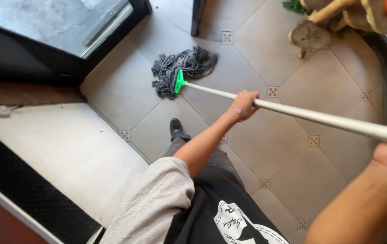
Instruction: Mopping the tiled floor of a restaurant dining area.
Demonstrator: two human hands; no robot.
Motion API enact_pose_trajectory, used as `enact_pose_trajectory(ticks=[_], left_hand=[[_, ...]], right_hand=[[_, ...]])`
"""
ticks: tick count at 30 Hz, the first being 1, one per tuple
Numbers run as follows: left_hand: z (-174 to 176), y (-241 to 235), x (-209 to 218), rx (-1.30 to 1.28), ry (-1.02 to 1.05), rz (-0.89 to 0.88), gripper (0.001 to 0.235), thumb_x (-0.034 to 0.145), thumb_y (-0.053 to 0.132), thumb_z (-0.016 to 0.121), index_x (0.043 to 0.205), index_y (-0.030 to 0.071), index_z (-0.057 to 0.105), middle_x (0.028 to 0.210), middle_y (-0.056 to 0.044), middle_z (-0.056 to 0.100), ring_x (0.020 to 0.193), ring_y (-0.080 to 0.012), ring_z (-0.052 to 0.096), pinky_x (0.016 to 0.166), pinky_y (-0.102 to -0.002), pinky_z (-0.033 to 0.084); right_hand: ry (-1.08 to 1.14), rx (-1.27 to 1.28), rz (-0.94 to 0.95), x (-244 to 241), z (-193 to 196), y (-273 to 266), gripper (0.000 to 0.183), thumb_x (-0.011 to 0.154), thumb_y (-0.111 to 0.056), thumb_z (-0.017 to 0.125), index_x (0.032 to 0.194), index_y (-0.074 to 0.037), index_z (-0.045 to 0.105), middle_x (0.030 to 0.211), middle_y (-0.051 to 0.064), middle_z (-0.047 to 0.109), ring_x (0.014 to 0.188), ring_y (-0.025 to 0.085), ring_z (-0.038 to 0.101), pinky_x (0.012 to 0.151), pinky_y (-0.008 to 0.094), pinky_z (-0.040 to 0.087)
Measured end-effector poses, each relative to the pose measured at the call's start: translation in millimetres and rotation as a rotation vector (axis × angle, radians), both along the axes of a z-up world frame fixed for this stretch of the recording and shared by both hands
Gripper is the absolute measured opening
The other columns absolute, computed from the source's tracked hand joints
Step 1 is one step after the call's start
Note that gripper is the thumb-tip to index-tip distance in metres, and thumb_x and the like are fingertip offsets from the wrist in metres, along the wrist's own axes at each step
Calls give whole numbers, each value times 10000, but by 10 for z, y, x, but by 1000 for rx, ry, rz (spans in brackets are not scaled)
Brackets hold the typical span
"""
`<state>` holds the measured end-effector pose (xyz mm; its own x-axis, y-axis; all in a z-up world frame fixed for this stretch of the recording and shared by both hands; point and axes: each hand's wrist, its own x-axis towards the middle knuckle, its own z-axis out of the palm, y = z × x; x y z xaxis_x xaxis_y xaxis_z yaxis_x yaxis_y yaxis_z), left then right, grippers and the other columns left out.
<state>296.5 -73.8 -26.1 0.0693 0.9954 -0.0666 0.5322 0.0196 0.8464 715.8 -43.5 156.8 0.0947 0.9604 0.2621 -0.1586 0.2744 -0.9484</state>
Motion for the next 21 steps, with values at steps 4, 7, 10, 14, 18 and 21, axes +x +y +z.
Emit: enact_pose_trajectory(ticks=[4, 7, 10, 14, 18, 21], left_hand=[[-58, -189, -1006, 39, -25, 157, 237, 795, 243, 798, 838, 98, 615, 827, -127, 702, 885, -385, 626, 784, -475, 496], [-146, -434, -1669, 2, 19, 261, 222, 801, 212, 788, 844, 87, 609, 820, -149, 685, 879, -396, 615, 767, -487, 493], [-315, -713, -2185, 28, 51, 332, 236, 813, 206, 785, 847, 76, 591, 829, -155, 680, 859, -409, 601, 752, -501, 482], [-423, -1158, -2712, -41, 66, 469, 215, 798, 182, 786, 834, 83, 598, 812, -159, 674, 846, -404, 605, 747, -499, 486], [-342, -1424, -3010, -30, 13, 529, 221, 788, 155, 778, 840, 81, 577, 810, -150, 657, 834, -388, 610, 732, -478, 494], [-342, -1407, -3113, -36, 29, 472, 219, 800, 152, 779, 840, 82, 575, 813, -135, 672, 841, -391, 602, 733, -472, 490]], right_hand=[[324, -7, 273, -2271, 843, 119, 542, 1127, -113, 519, 623, -157, 325, 606, 9, 368, 551, 115, 296, 584, 237, 240], [715, -180, 226, -3570, 1316, -11, 244, 1015, -120, 440, 806, -68, 324, 515, 33, 313, 403, 109, 189, 452, 259, 254], [250, -89, 317, -4210, 1343, -111, 253, 962, -154, 404, 731, -95, 318, 513, 32, 284, 391, 106, 164, 489, 300, 262], [249, -78, 500, -4669, 1106, -271, 296, 992, -130, 427, 726, -77, 310, 506, 68, 307, 384, 128, 196, 505, 346, 320], [187, -112, 554, -5108, 1372, -449, 259, 903, -126, 425, 675, -81, 310, 480, 71, 315, 373, 140, 215, 482, 353, 346], [176, -123, 585, -5167, 1451, -466, 259, 917, -125, 428, 691, -66, 315, 494, 81, 323, 389, 144, 217, 476, 346, 334]])
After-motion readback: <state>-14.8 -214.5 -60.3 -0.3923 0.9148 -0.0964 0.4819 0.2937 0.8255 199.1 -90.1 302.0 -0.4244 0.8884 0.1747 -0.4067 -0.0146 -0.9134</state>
